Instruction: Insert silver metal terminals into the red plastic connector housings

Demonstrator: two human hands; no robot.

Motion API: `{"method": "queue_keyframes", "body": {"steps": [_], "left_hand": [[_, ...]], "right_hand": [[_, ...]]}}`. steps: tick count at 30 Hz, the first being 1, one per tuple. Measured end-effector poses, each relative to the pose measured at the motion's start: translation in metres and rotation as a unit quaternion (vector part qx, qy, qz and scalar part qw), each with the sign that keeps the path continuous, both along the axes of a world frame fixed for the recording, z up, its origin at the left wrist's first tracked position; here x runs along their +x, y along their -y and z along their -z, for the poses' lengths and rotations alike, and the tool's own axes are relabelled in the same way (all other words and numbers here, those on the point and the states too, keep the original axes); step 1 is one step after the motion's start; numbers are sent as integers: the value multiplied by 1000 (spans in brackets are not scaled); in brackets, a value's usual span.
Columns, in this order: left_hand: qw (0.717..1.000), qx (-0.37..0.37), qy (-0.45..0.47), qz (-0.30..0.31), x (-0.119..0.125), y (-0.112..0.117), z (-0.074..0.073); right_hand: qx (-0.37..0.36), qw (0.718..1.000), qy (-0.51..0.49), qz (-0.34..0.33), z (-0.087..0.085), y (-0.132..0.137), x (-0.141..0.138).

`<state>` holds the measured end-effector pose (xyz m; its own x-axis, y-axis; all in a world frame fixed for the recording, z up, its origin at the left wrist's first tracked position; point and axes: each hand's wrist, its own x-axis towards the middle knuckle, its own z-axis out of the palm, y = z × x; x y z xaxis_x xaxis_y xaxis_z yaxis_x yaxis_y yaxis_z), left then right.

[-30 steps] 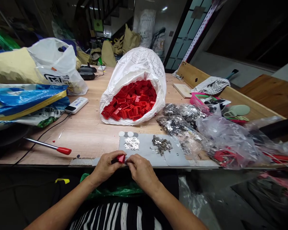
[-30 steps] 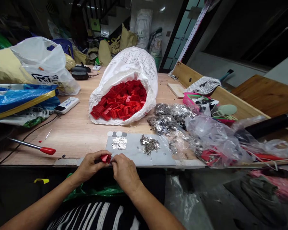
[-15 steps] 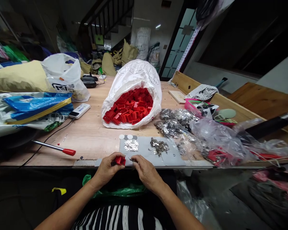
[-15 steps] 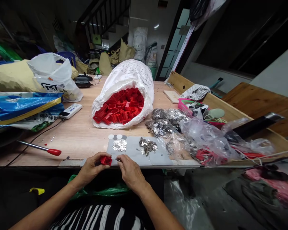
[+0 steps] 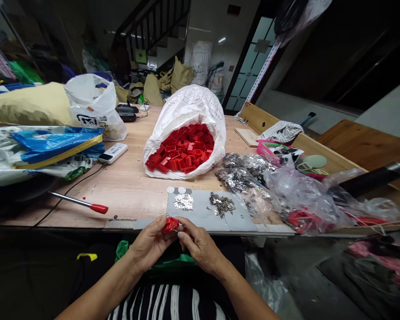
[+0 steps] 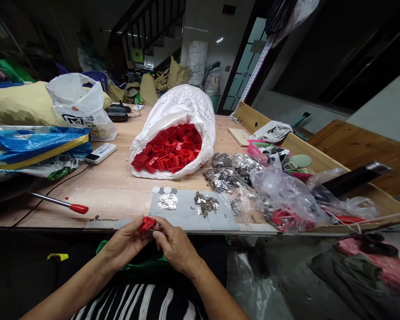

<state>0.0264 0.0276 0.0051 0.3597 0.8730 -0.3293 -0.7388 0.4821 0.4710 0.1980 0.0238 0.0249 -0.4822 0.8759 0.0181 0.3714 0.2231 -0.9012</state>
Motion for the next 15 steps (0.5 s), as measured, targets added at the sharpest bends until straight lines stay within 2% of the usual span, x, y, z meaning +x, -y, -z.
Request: {"method": "queue_keyframes", "body": {"steps": [9, 15], "left_hand": [[997, -61, 42, -5, 6, 4, -2], [996, -65, 61, -24, 11, 5, -3]], "right_hand": [[-1, 999, -34, -5, -5, 2, 0], [52, 998, 5, 18, -8, 5, 0]]}}
